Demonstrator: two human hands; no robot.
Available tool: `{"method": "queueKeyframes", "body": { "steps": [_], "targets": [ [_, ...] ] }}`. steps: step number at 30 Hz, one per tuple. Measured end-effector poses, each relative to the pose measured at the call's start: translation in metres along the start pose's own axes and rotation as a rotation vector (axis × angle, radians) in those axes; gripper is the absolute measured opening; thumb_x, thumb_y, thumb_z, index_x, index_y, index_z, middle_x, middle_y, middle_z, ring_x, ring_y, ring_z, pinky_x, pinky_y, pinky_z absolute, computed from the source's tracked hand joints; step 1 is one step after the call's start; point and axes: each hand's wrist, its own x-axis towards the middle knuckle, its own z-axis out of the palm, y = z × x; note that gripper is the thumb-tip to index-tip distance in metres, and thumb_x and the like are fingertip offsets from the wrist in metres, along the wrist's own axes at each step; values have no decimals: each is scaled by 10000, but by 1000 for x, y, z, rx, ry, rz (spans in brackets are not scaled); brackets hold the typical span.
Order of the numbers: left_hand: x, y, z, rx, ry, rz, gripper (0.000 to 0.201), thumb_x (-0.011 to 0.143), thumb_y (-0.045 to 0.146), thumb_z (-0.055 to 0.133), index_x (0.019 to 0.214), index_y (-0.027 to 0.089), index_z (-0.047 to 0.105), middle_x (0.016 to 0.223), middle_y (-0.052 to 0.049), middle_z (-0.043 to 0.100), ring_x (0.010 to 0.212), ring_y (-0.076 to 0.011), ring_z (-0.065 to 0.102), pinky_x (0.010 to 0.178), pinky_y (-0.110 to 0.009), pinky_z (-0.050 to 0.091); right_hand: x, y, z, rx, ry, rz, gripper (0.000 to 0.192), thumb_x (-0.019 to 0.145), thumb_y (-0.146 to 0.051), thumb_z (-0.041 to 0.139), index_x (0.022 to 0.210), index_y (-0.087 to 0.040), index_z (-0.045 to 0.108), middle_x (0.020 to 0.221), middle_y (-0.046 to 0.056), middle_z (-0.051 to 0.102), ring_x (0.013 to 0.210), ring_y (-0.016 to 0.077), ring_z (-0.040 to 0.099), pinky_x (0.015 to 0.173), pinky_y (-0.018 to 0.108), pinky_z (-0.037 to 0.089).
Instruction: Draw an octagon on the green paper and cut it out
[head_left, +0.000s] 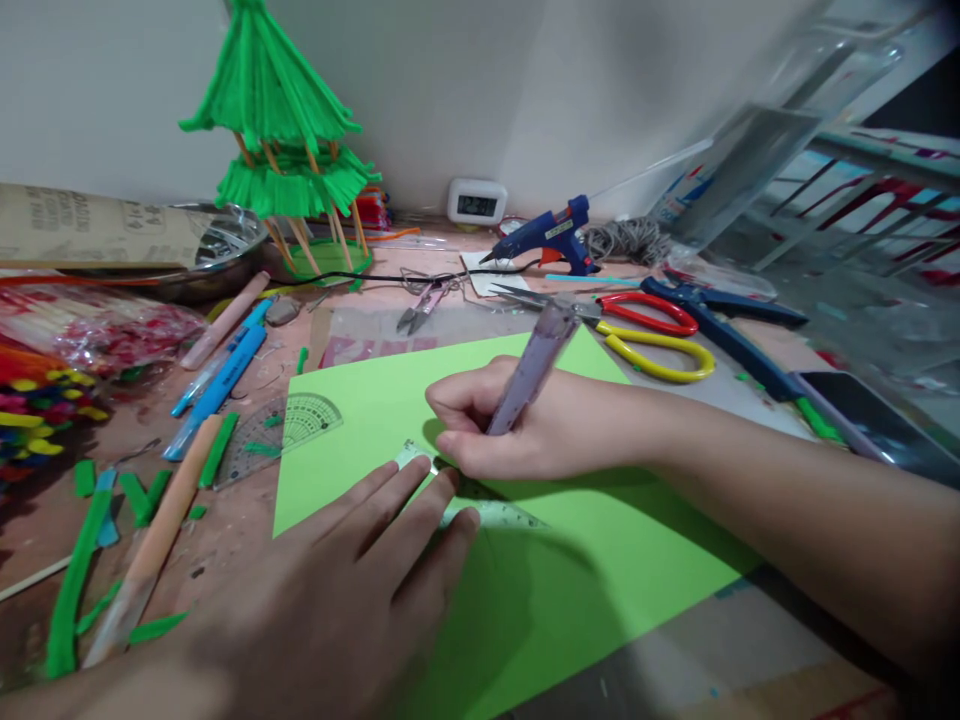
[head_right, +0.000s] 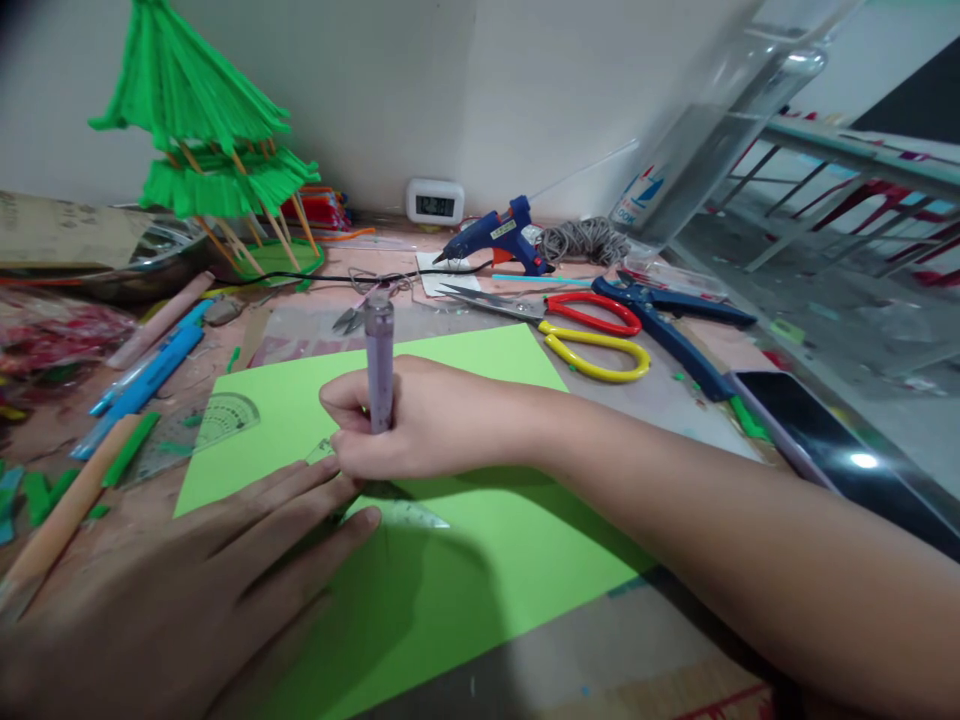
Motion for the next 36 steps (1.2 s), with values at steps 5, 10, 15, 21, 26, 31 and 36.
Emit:
{"method": "queueKeyframes", "body": {
  "steps": [5, 10, 15, 21, 26, 31, 36],
  "targets": [
    [4, -1, 3, -25, 57, -16, 382, 1060, 281, 364, 1284, 194, 660, 1338, -84, 691, 1335, -237, 488, 1263, -341, 115, -1, 2, -4, 8, -81, -19, 271, 866, -170, 573, 679, -219, 382, 603, -100, 325, 547, 71, 344, 495, 219, 249],
    [-1, -1, 4, -62, 71, -32, 385, 1052, 278, 370, 1312, 182, 637, 1359, -101, 676, 1360, -235, 484, 1267, -323, 125, -2, 4, -7, 23, -146, -33, 254, 864, -162, 573, 687, -211, 398, 608, -108, 339, 537, 58, 348, 504, 217, 250],
    [-5, 0, 10, -109, 82, -69, 383, 1017, 223, 415, 1357, 198, 589, 1438, -89, 609, 1389, -231, 458, 1279, -323, 122, -4, 3, -10, 22, -212, -24, 236, 862, -144, 559, 691, -209, 409, 596, -107, 366, 539, 57, 370, 503, 226, 230],
    [-6, 0, 9, -126, 77, -63, 439, 987, 165, 411, 1403, 197, 550, 1487, -73, 549, 1405, -246, 444, 1284, -346, 127, -5, 1, -12, -16, -275, 8, 229, 846, -118, 575, 691, -208, 433, 577, -112, 391, 534, 57, 378, 500, 225, 245],
    [-8, -2, 8, -151, 104, -71, 400, 1037, 195, 383, 1389, 206, 574, 1452, -49, 602, 1412, -227, 441, 1281, -319, 141, -12, -13, -21, -61, -282, 1, 309, 880, -51, 576, 666, -210, 419, 581, -107, 374, 545, 53, 363, 501, 208, 279],
    [5, -3, 0, -108, 72, -55, 373, 1056, 276, 414, 1222, 203, 740, 1317, -57, 718, 1299, -222, 545, 1279, -320, 128, -27, -43, -36, -122, -24, -124, 344, 971, -168, 620, 684, -204, 433, 620, -97, 409, 568, 43, 386, 543, 182, 310],
    [18, 0, -3, -97, 130, -8, 431, 1053, 200, 376, 1025, 191, 806, 1151, -28, 788, 1206, -147, 595, 1273, -238, 93, -38, -52, -26, -126, -3, -144, 192, 1001, -282, 666, 852, -172, 618, 716, -52, 606, 618, 63, 546, 545, 167, 377]
  ]
}}
